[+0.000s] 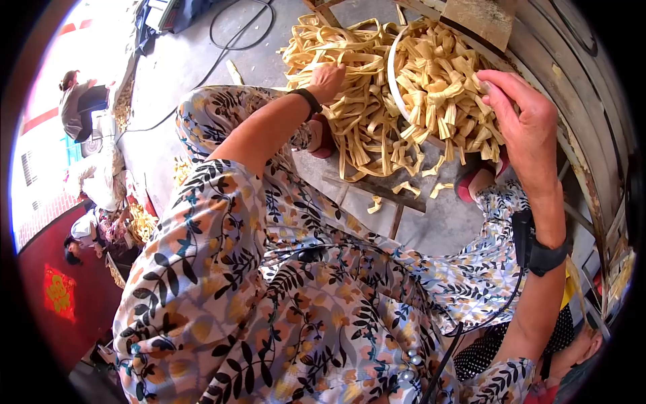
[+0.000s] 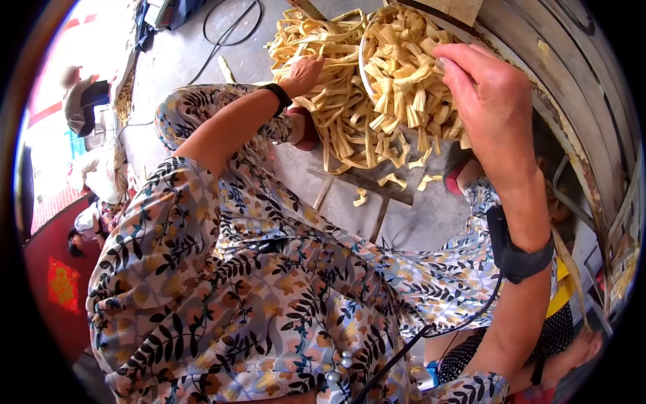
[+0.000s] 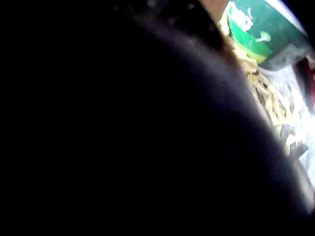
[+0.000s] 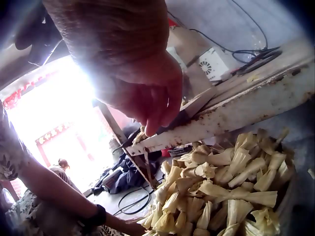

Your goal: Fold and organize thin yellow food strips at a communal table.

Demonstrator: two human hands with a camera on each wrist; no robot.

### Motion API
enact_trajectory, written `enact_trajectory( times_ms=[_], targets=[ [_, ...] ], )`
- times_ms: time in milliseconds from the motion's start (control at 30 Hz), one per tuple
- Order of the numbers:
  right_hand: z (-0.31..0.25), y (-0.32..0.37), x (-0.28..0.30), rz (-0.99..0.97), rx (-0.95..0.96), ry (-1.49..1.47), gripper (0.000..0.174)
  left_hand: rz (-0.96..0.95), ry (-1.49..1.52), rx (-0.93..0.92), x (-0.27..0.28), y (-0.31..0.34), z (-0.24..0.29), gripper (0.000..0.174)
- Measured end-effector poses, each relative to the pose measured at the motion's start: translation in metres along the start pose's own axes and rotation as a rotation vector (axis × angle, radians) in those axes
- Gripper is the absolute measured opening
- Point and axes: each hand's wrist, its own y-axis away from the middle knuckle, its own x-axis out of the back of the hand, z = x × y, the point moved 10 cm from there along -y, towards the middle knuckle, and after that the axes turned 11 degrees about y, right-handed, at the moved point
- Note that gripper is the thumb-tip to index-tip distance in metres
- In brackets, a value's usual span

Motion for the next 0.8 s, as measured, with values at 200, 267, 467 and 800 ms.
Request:
enact_trajectory(
  times_ms=[200,267,467,800],
  targets=[
    [-0.008,-0.005,0.005,0.026,0.029,-0.013,0.012,-0.296,-0.002,0.03,-0.044,-0.001,-0.037,0.023],
    [-0.01,-0.006,0.003,0.013,0.045,0.012,0.013,-0.263,0.182,-0.068,-0.042,0.004,-0.034,0.021],
    [-0.022,-0.008,-0.009,-0.006,0.177,0.038,0.013,-0.312,0.27,-0.139,0.061,0.01,0.004,0.018],
    [-0.021,-0.008,-0.042,-0.103,0.255,0.075,0.012,-0.195,0.293,-0.083,0.116,0.024,0.029,0.009]
  ],
)
